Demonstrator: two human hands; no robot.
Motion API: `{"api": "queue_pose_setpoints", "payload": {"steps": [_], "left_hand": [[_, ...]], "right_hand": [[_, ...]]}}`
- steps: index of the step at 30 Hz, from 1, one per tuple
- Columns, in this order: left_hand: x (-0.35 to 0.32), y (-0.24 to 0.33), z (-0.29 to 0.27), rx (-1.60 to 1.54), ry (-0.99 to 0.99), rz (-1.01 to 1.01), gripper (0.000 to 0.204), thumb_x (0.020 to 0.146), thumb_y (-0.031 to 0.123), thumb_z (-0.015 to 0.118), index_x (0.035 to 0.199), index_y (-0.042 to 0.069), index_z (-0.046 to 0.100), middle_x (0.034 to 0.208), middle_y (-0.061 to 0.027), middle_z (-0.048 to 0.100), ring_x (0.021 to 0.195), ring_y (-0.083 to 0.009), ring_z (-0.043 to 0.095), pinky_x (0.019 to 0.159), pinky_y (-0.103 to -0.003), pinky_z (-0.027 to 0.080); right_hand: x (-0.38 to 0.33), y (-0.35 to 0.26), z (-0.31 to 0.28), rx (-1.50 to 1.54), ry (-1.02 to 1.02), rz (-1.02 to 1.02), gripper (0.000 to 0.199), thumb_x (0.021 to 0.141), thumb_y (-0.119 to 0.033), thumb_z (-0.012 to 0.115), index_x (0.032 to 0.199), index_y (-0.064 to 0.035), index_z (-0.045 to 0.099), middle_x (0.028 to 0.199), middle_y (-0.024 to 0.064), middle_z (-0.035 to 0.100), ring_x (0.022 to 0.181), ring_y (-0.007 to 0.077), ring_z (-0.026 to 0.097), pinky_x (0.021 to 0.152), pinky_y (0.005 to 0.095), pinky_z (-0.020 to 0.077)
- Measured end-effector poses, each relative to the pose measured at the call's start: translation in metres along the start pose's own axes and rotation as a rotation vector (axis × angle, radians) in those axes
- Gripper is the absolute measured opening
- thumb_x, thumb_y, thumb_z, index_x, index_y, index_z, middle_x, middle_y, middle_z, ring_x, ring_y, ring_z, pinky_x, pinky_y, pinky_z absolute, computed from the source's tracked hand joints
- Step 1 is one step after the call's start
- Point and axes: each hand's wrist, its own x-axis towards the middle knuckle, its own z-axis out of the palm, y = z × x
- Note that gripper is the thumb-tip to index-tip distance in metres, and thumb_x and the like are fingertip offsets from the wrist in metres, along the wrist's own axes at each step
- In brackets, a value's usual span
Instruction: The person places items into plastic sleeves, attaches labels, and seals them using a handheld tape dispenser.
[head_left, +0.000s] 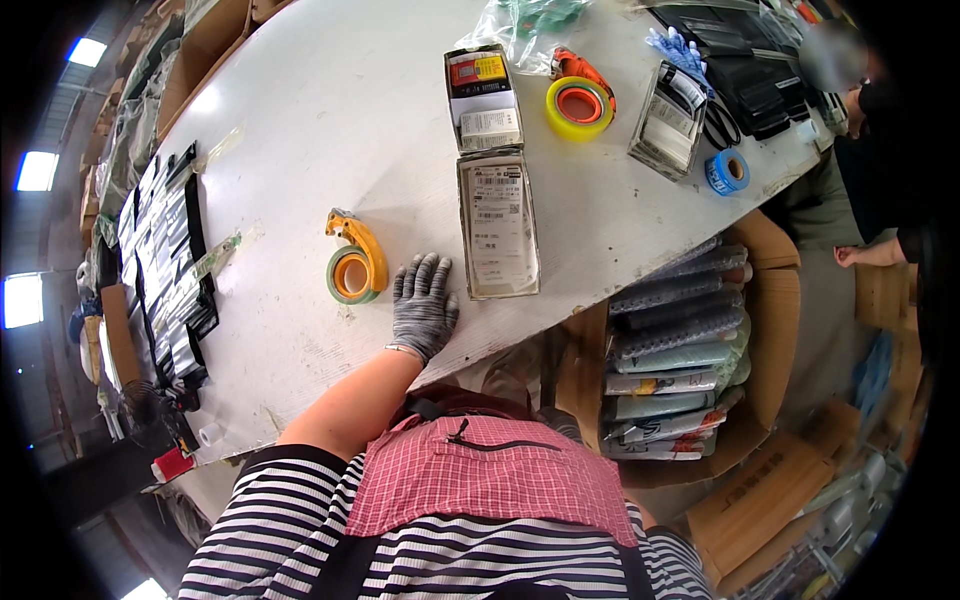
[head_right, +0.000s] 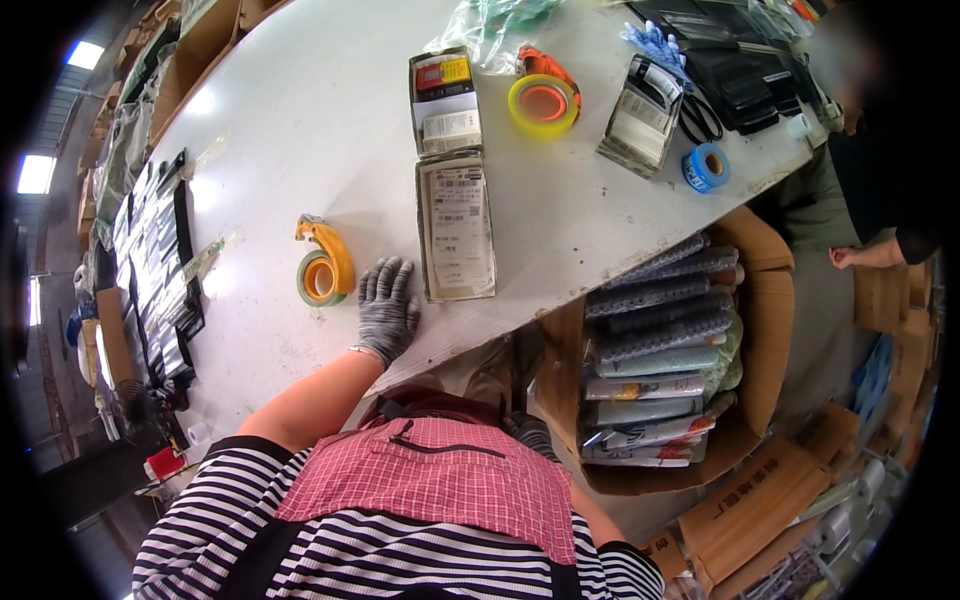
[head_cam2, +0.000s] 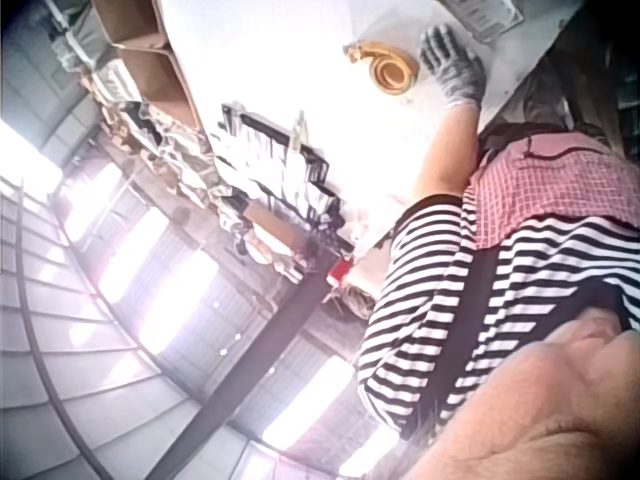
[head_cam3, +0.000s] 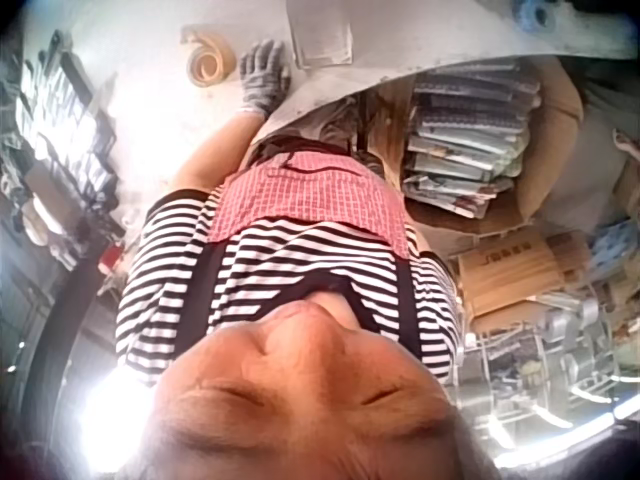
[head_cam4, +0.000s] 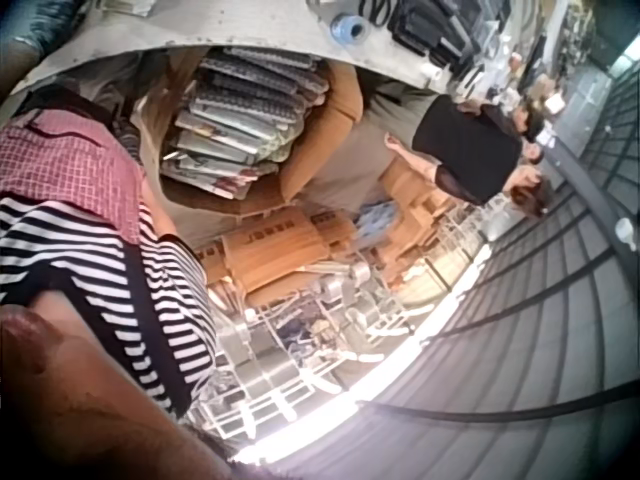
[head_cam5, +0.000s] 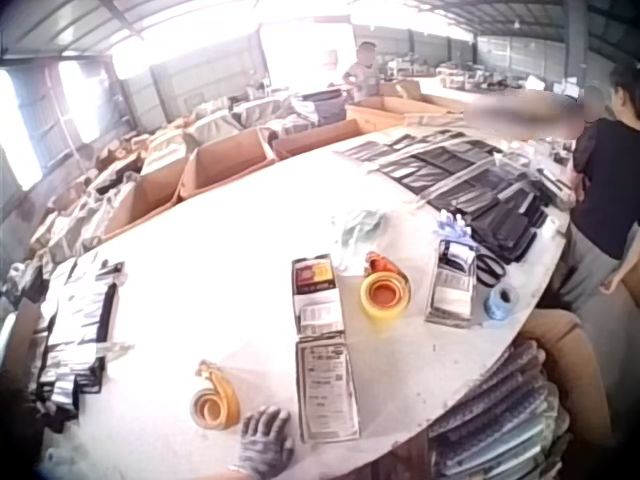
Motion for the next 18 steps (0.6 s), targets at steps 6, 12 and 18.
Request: {"api": "queue_pose_setpoints", "payload": {"steps": [6, 12, 18], "left_hand": [[0.017, 0.002, 0.019, -0.076, -0.001, 0.069, 0.062, 0.081, 0.018, 0.054, 0.141, 0.007, 0.044, 0.141, -0.0203, 0.044, 0.134, -0.0393, 0.036, 0.116, -0.055, 0.02], [-0.002, -0.005, 0.017, 0.087, -0.016, 0.106, 0.058, 0.085, 0.024, 0.054, 0.142, 0.015, 0.047, 0.149, -0.0202, 0.037, 0.141, -0.0398, 0.028, 0.116, -0.056, 0.016], [0.003, 0.001, 0.008, 0.08, -0.059, 0.232, 0.05, 0.088, 0.022, 0.049, 0.136, 0.011, 0.052, 0.15, -0.0203, 0.036, 0.142, -0.0424, 0.026, 0.116, -0.057, 0.016]], "right_hand": [[0.004, 0.004, 0.002, 0.049, 0.046, -0.047, 0.035, 0.093, -0.038, 0.052, 0.101, -0.0081, 0.069, 0.097, 0.0211, 0.068, 0.092, 0.0399, 0.065, 0.079, 0.0477, 0.0505], [0.006, -0.013, -0.009, -0.08, 0.03, 0.014, 0.031, 0.094, -0.033, 0.052, 0.104, -0.0094, 0.07, 0.1, 0.0183, 0.069, 0.095, 0.0371, 0.065, 0.082, 0.0438, 0.0514], [0.01, 0.0, 0.002, -0.198, 0.023, -0.169, 0.026, 0.087, -0.026, 0.055, 0.101, -0.0105, 0.07, 0.102, 0.0152, 0.069, 0.096, 0.0321, 0.066, 0.081, 0.0431, 0.0533]]}}
